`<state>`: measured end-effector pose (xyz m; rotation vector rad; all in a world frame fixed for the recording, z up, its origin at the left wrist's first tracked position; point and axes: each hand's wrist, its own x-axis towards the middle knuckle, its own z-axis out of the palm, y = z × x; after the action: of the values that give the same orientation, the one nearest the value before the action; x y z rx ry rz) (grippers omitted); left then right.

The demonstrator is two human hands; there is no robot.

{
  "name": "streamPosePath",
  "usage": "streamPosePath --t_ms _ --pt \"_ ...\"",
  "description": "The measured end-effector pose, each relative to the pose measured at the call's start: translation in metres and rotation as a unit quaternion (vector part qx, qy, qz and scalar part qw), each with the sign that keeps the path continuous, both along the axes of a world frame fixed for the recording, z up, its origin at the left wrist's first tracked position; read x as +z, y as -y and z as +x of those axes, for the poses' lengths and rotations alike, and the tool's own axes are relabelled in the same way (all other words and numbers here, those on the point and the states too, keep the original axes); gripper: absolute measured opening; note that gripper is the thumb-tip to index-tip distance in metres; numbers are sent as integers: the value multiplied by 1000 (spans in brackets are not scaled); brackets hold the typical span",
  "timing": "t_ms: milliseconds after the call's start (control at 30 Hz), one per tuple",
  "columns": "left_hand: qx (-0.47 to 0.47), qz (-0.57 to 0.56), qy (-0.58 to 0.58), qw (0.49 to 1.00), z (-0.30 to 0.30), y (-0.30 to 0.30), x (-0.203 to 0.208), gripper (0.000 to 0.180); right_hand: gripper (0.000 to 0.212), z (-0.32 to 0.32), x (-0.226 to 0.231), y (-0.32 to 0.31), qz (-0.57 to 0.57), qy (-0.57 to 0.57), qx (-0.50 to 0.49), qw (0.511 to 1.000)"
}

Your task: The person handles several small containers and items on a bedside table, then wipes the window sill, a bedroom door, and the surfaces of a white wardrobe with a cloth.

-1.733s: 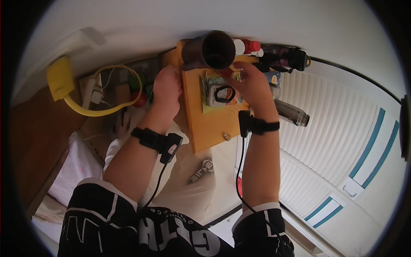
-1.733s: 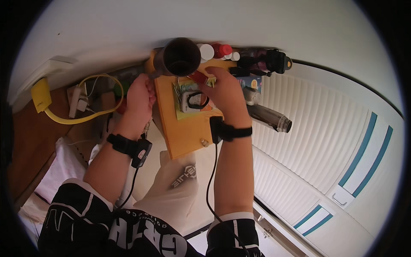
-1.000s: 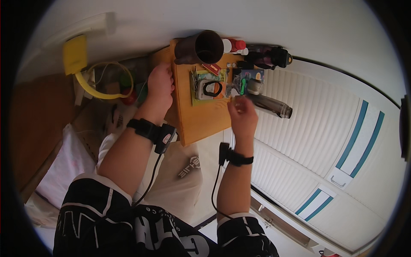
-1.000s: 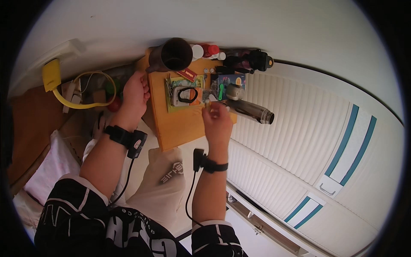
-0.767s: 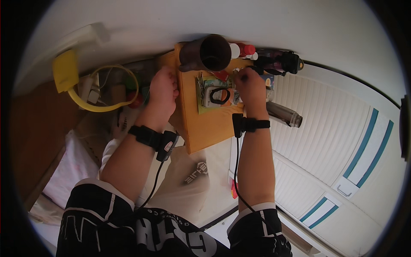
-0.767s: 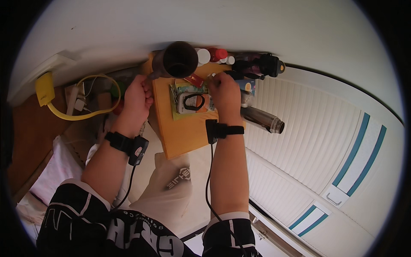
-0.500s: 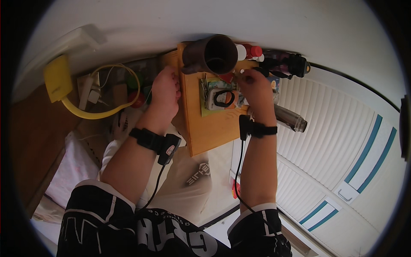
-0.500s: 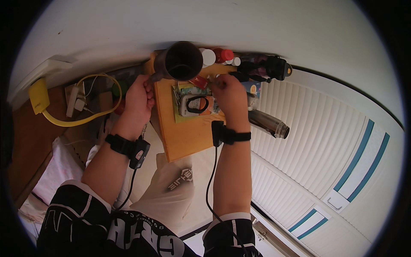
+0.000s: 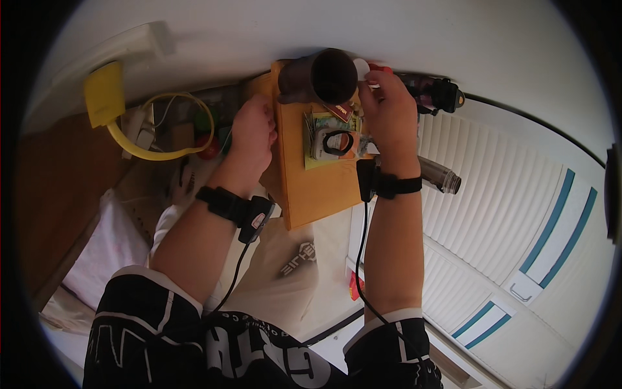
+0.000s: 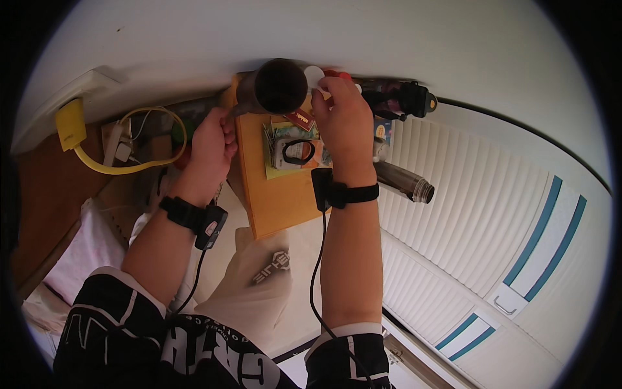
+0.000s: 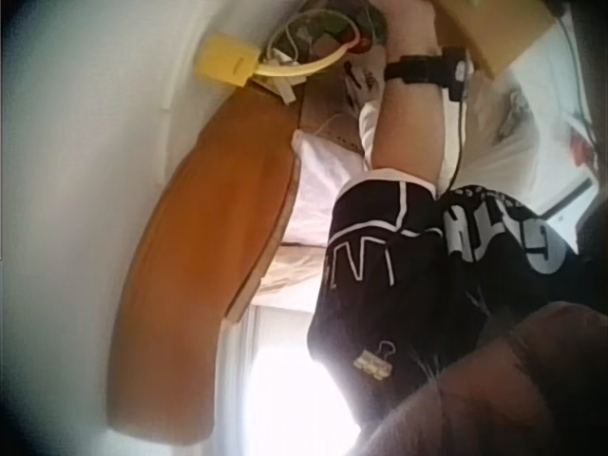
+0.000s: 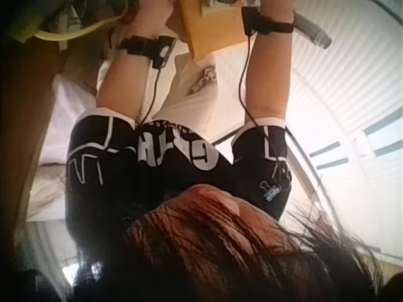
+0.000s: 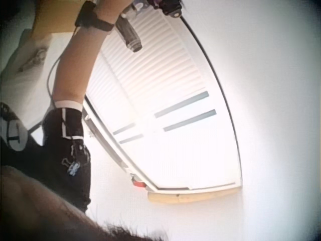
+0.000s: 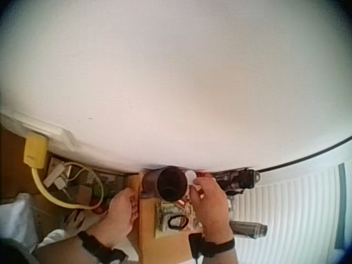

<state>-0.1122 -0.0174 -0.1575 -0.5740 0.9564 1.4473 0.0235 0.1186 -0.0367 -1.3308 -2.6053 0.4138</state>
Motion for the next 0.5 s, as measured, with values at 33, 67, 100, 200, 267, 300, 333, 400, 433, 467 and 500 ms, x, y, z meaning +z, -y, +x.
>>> streamPosePath --t_ms 33,67,100,200,267,300,333,400,433,467,500 --pt "-7 4 1 1000 -2 2 0 28 27 3 -1 0 4 -18 7 1000" --pt "-9 12 6 1000 -5 3 -1 28 20 -1 -4 2 16 -14 22 1000" --pt "-9 17 8 1000 -5 6 -4 28 20 -5 -4 3 21 -12 22 999" --pt "-5 3 11 1000 2 5 -1 27 24 -9 -4 -3 53 -14 57 997" --pt "-6 2 -3 1000 5 4 4 27 26 -12 2 -7 44 -3 30 999" --pt "-5 0 -3 1000 3 5 5 27 27 -16 7 -5 30 8 3 1000" --pt "-2 -4 0 1000 0 3 6 27 27 -16 14 0 28 8 4 1000" --pt "4 -8 7 1000 -2 5 3 27 29 -18 41 23 -22 -75 -152 985" --pt "5 4 8 1000 -2 6 2 27 33 -2 47 31 22 -71 -162 984" --pt "6 17 9 1000 -2 7 1 27 33 8 60 48 32 -90 -196 976" --pt "8 17 13 1000 -3 7 2 27 34 15 74 68 14 -114 -252 961"
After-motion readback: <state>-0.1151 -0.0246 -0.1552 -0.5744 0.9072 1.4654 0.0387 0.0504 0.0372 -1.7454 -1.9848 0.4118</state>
